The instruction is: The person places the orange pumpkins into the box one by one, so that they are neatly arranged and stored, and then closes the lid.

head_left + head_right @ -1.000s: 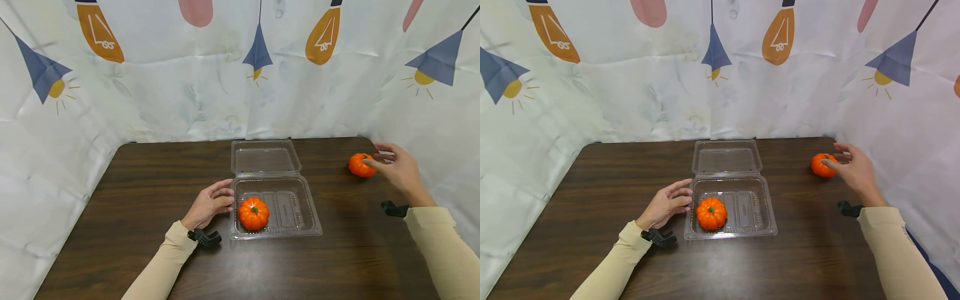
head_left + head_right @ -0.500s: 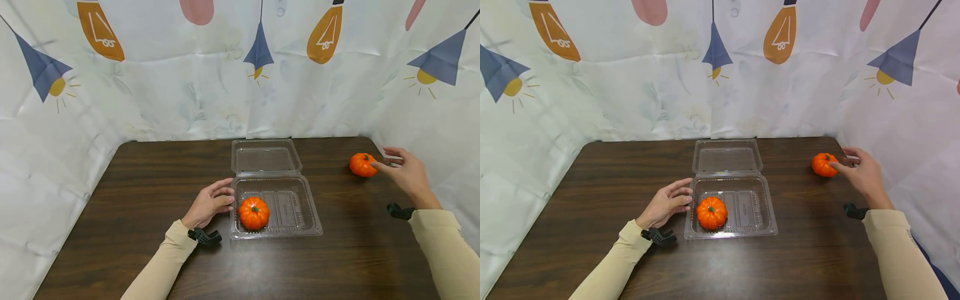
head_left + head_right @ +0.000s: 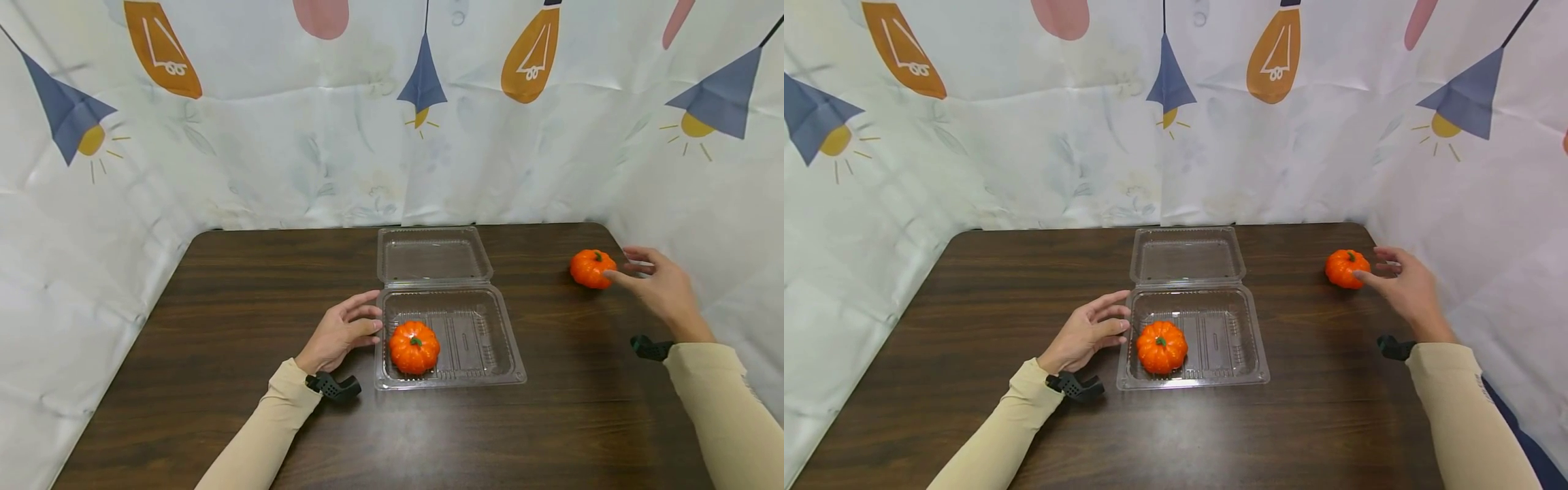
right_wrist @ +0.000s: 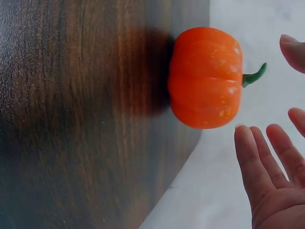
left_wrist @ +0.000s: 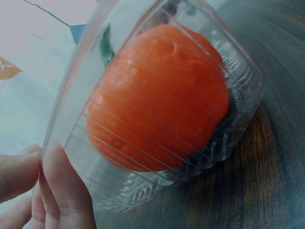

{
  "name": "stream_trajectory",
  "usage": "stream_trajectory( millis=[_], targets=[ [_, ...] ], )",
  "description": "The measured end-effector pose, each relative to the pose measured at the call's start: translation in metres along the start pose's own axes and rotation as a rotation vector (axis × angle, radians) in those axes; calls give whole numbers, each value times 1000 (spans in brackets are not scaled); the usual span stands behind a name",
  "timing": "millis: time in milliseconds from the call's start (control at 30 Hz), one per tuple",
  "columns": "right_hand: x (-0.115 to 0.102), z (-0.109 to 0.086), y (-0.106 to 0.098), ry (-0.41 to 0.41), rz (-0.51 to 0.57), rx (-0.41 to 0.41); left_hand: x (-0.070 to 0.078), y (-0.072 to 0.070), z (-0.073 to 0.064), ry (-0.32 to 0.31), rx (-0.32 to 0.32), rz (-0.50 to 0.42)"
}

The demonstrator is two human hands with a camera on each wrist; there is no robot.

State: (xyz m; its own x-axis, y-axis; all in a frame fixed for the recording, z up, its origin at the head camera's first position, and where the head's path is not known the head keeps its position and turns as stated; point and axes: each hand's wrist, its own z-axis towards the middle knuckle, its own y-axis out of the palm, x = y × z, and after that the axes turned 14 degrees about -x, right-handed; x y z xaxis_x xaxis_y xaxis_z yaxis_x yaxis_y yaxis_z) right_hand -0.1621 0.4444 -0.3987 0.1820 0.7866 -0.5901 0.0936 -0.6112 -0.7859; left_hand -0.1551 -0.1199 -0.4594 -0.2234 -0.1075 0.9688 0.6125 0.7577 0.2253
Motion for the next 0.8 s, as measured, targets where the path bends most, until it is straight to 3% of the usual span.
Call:
stream_trajectory(
  millis=[367, 800],
  targets=[
    [8, 9, 7, 13, -46, -20, -2, 0, 1, 10, -2, -3],
    [19, 17, 16, 3, -9, -37, -3, 0, 1, 12, -2, -13]
  ],
)
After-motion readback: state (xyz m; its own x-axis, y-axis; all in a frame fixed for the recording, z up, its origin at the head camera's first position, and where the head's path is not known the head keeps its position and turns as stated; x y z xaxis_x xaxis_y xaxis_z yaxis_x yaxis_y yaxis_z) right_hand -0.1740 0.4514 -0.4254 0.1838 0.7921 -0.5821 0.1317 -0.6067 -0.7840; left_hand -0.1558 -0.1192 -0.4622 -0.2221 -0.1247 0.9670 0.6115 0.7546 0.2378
